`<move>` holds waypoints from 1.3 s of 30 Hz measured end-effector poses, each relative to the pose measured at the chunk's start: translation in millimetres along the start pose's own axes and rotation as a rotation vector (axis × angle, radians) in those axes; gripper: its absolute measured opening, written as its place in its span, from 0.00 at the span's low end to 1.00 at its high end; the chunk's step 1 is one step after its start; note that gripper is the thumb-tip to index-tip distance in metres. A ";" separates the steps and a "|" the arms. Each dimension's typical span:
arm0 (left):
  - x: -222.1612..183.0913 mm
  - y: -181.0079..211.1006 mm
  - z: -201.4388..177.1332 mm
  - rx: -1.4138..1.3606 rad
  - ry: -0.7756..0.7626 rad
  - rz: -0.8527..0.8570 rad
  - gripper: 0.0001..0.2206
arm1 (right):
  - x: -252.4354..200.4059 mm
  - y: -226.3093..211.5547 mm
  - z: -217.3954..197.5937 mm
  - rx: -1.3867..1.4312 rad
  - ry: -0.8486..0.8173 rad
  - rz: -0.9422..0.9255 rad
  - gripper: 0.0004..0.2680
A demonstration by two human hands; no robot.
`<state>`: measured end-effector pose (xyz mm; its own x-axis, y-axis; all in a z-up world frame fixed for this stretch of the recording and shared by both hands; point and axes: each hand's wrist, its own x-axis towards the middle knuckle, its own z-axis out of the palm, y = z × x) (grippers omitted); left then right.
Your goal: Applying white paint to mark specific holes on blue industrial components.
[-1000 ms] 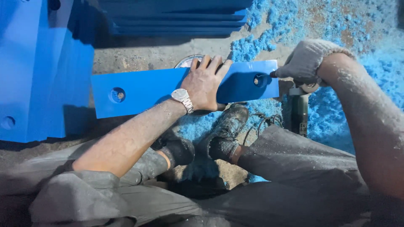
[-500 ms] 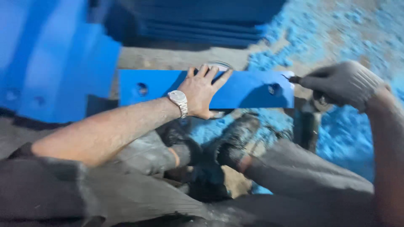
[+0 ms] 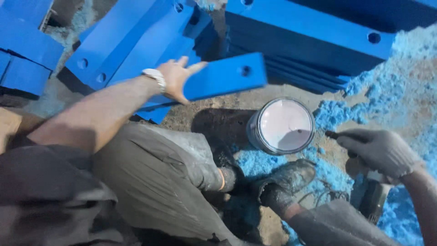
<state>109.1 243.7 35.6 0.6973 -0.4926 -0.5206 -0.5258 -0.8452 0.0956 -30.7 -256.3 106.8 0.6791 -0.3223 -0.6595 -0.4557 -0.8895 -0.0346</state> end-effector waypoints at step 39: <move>234.0 112.1 -67.1 0.059 0.629 -0.088 0.56 | 5.4 -6.5 18.8 0.237 -0.148 -0.158 0.15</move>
<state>245.9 19.8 -18.6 0.8823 -0.4646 0.0750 -0.4671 -0.8840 0.0186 -34.9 -246.2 89.4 0.6693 -0.1198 -0.7333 -0.4842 -0.8189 -0.3081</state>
